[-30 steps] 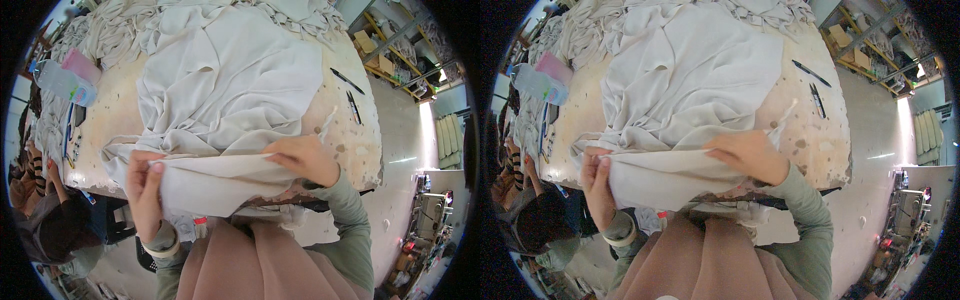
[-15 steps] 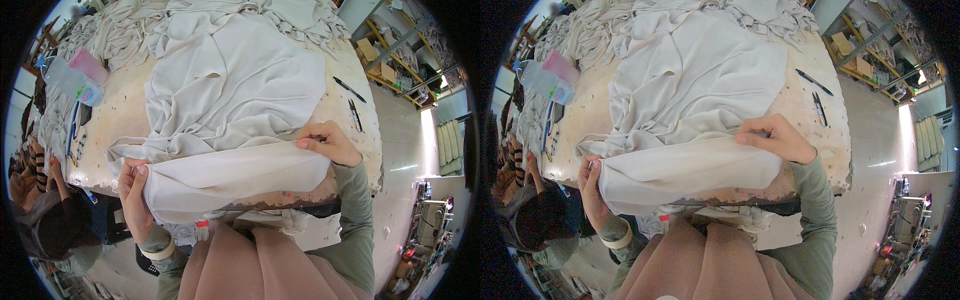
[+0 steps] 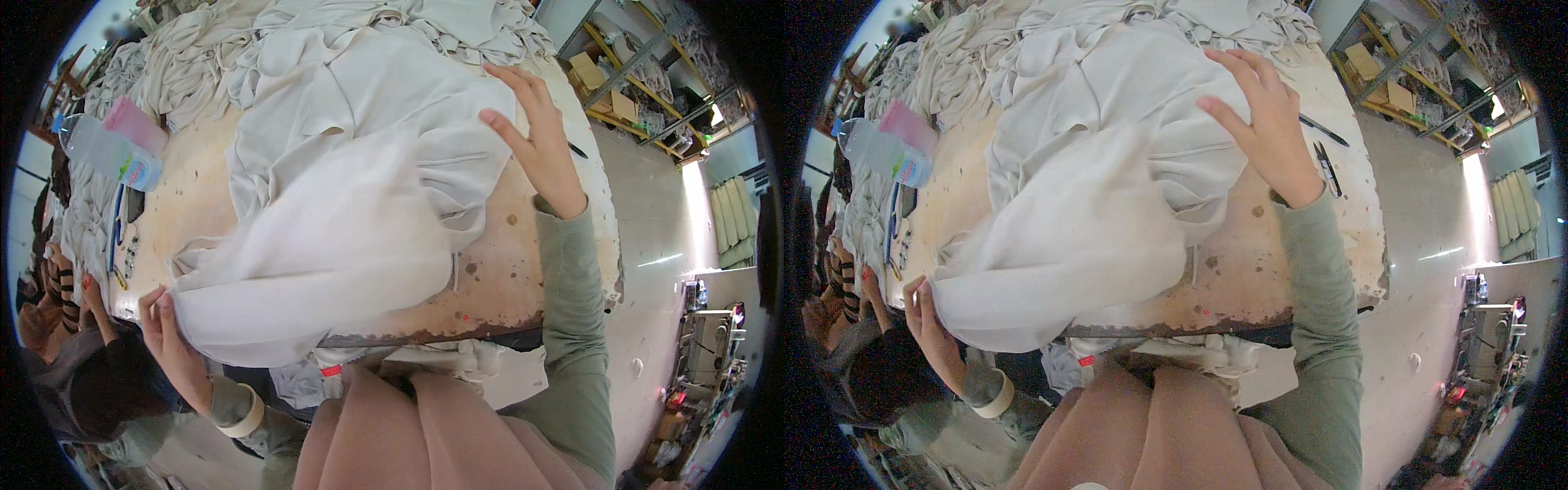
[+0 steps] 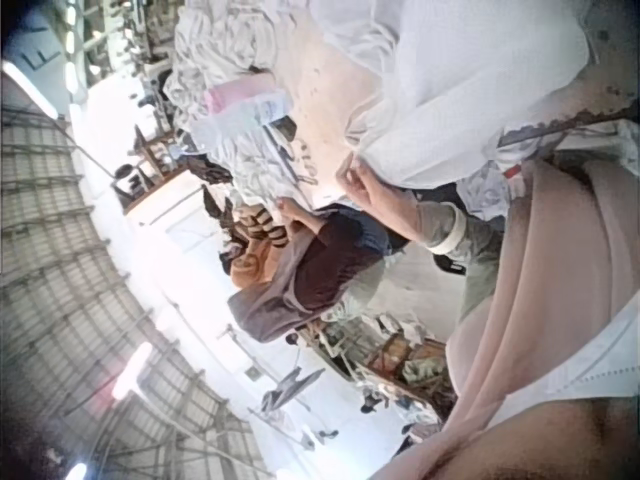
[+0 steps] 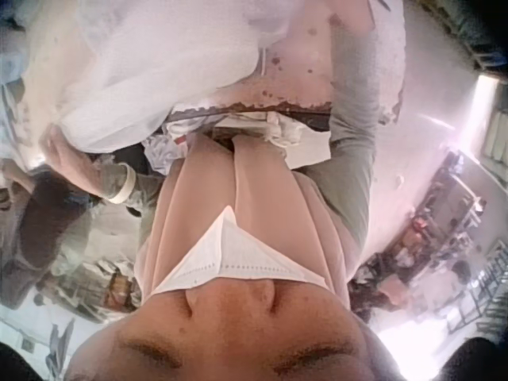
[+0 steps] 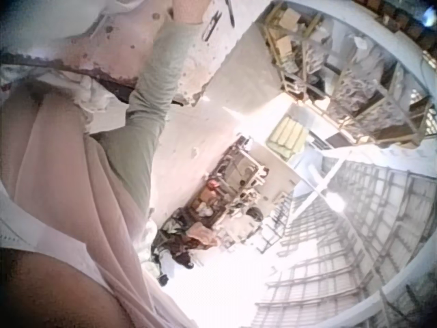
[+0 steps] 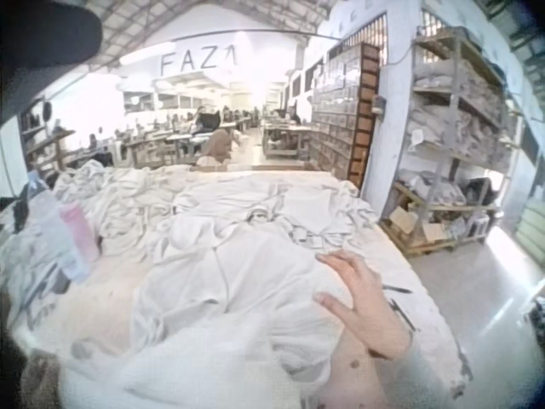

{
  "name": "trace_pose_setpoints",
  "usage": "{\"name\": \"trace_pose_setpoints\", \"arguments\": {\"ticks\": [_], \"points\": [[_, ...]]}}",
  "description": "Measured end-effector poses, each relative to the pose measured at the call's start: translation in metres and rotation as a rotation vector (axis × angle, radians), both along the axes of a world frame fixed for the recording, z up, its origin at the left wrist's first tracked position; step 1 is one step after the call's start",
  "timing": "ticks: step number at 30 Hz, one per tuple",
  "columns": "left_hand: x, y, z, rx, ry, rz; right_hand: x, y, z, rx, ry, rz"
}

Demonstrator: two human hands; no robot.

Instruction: The person repairs a light-colored garment by hand, using scissors to trim threads, applying tape to secure sections, and marking the fabric with a pen. The garment is repeatedly folded and unfolded to access different areas for repair.

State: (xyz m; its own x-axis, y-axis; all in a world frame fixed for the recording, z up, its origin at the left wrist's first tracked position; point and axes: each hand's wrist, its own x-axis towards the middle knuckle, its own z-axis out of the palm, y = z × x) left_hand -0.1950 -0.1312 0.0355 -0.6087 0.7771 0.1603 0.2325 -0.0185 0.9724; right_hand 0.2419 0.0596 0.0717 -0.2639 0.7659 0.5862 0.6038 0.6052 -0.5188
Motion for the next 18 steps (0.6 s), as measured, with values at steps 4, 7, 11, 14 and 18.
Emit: {"name": "trace_pose_setpoints", "arguments": {"ticks": [4, 7, 11, 14, 18], "points": [[-0.031, -0.015, 0.004, -0.441, 0.810, 0.188, -0.009, -0.006, -0.013, -0.484, 0.125, 0.051], [-0.024, -0.009, 0.003, -0.532, 1.016, 0.111, -0.026, -0.012, -0.027, -0.691, 0.022, 0.251], [0.028, 0.043, 0.003, -0.215, 0.690, -0.234, -0.064, -0.021, -0.060, -0.661, 0.035, 0.397], [0.071, 0.094, 0.008, -0.024, 0.801, -0.521, -0.092, -0.027, -0.081, -0.476, -0.207, 0.365], [0.105, 0.155, 0.003, -0.107, 0.639, -0.980, -0.113, -0.042, -0.085, -0.311, -0.233, 0.317]]}}
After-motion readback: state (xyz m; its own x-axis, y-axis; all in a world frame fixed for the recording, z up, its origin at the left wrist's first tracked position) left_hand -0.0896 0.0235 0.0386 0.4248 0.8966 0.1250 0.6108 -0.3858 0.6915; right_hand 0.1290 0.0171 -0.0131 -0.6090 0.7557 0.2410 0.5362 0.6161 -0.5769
